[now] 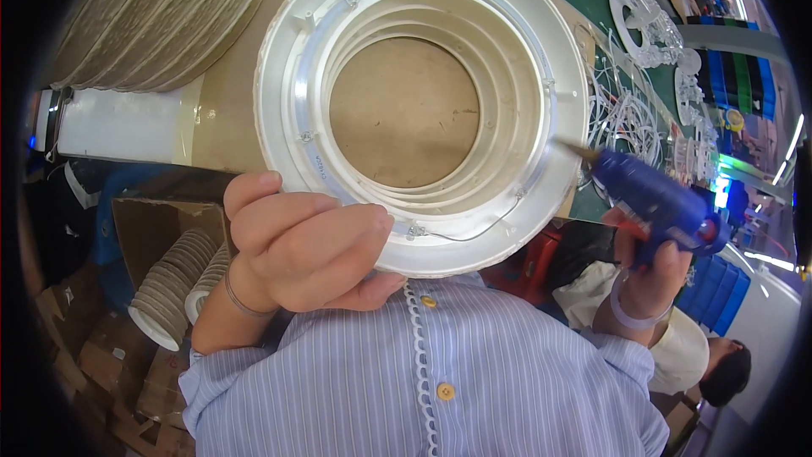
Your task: Assembling circular light fixtures by applying hot glue and attaching LED strips.
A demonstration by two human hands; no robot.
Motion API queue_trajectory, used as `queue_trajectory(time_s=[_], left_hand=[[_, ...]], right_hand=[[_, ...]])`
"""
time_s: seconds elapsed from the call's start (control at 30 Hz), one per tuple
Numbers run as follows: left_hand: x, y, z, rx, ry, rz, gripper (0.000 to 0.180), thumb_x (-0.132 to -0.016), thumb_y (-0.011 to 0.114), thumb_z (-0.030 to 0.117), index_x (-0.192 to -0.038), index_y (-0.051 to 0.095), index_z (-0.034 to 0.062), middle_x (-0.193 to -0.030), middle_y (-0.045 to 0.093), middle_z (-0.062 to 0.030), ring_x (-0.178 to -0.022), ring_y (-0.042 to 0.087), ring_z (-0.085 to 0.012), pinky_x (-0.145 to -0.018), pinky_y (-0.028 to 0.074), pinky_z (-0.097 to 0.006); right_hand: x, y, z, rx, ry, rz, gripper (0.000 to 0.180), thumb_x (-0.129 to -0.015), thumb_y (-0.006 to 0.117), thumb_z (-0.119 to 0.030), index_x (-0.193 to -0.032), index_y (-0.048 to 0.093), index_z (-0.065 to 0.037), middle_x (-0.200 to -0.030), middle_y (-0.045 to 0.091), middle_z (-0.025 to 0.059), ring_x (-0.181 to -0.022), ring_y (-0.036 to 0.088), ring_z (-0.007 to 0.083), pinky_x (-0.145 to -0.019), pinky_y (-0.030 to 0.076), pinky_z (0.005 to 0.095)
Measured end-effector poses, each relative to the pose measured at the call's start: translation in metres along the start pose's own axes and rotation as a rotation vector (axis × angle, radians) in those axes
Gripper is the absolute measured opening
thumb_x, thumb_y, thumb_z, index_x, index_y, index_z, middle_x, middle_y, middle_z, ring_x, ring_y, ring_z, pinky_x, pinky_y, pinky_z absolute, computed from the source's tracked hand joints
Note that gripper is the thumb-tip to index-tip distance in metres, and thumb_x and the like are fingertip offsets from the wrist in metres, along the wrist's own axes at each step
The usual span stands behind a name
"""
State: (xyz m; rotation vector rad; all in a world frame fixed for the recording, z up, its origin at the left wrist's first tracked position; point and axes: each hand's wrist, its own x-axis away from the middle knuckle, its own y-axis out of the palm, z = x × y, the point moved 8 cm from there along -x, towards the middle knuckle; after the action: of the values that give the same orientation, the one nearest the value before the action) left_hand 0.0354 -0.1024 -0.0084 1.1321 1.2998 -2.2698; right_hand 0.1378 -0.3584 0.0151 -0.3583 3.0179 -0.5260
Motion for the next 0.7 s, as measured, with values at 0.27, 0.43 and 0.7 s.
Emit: queue_trajectory(time_s=[0.27,0.43,0.7], left_hand=[[-0.002,0.000,-0.001,-0.034,0.023,-0.105,0.020,-0.067,0.055,0.036,-0.073,0.062,0.0192,-0.082,0.051,0.0032,-0.078,0.040,-0.0140,-0.085,0.027,-0.033],[0.001,-0.006,0.006,-0.089,0.024,-0.119,0.019,-0.062,0.059,0.032,-0.071,0.063,0.0154,-0.083,0.052,-0.0003,-0.081,0.040,-0.0201,-0.070,0.031,-0.034],[-0.002,-0.007,0.008,-0.052,0.004,-0.111,0.017,-0.058,0.063,0.027,-0.069,0.062,0.0149,-0.084,0.053,-0.0018,-0.079,0.041,-0.0211,-0.067,0.032,-0.032]], right_hand=[[-0.026,-0.054,0.036,0.182,-0.086,0.246,0.037,-0.075,0.053,-0.016,-0.104,0.047,0.005,-0.090,0.055,0.0115,-0.056,0.046,0.0081,-0.051,0.036,0.0169],[-0.057,-0.006,0.051,0.706,-0.395,-0.098,0.038,-0.068,0.055,-0.003,-0.105,0.049,-0.002,-0.098,0.054,0.0131,-0.088,0.053,0.0238,-0.076,0.041,0.0292],[-0.092,0.031,0.096,0.847,-0.463,-0.255,0.043,-0.063,0.056,-0.001,-0.106,0.048,-0.001,-0.106,0.048,0.0156,-0.096,0.046,0.0321,-0.085,0.036,0.0347]])
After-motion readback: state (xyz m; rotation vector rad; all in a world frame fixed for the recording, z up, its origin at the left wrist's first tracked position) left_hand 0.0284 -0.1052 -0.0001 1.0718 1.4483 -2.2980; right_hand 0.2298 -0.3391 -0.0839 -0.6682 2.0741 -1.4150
